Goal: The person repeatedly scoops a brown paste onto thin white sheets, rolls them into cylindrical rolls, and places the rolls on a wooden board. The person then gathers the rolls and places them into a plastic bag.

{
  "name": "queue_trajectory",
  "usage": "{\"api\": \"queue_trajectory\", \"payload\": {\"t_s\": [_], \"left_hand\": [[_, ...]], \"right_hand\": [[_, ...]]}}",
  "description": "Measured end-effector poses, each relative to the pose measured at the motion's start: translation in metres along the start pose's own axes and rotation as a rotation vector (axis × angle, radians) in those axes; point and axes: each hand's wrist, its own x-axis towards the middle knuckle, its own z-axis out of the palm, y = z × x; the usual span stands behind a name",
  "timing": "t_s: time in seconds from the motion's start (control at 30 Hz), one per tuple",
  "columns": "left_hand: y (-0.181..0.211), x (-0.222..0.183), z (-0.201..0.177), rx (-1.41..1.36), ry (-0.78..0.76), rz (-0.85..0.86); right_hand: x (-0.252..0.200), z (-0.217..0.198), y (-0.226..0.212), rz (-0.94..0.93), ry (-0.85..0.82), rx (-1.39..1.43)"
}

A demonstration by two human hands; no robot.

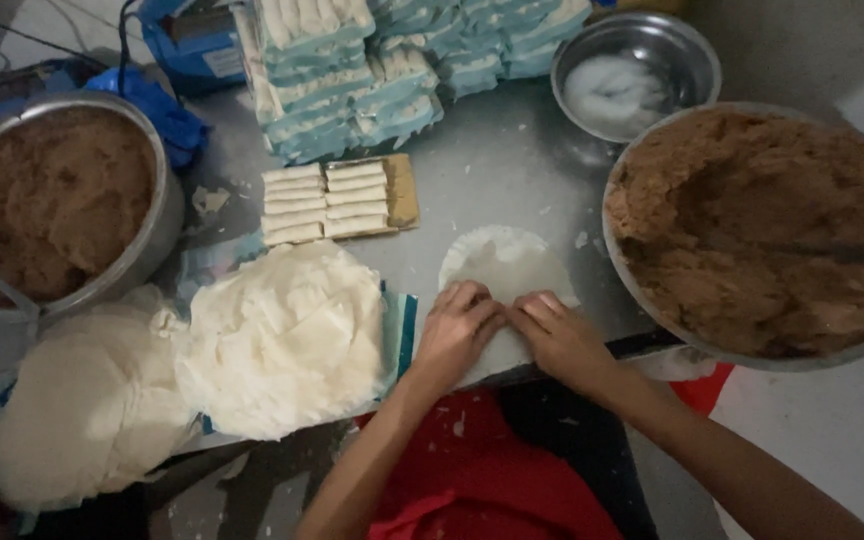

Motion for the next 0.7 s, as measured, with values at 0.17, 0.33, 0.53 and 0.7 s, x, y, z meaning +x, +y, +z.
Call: {"api": "queue_trajectory", "payload": {"t_s": [0.17, 0.33, 0.53, 0.7], "left_hand": [[-0.002, 0.003, 0.001, 0.097, 0.088, 0.078], [-0.005, 0.009, 0.002, 0.233, 0.132, 0.103], [-0.009, -0.002, 0.005, 0.455, 0.212, 0.116], [-0.020, -0.004, 0.019, 0.475, 0.207, 0.067]], "right_hand": [[0.006, 0.004, 0.006, 0.049, 0.059, -0.010], [0.000, 0.019, 0.009, 0.089, -0.011, -0.042], [0.016, 0.003, 0.014, 0.164, 0.045, -0.037], [-0.013, 0.025, 0.035, 0.218, 0.054, -0.328]]}}
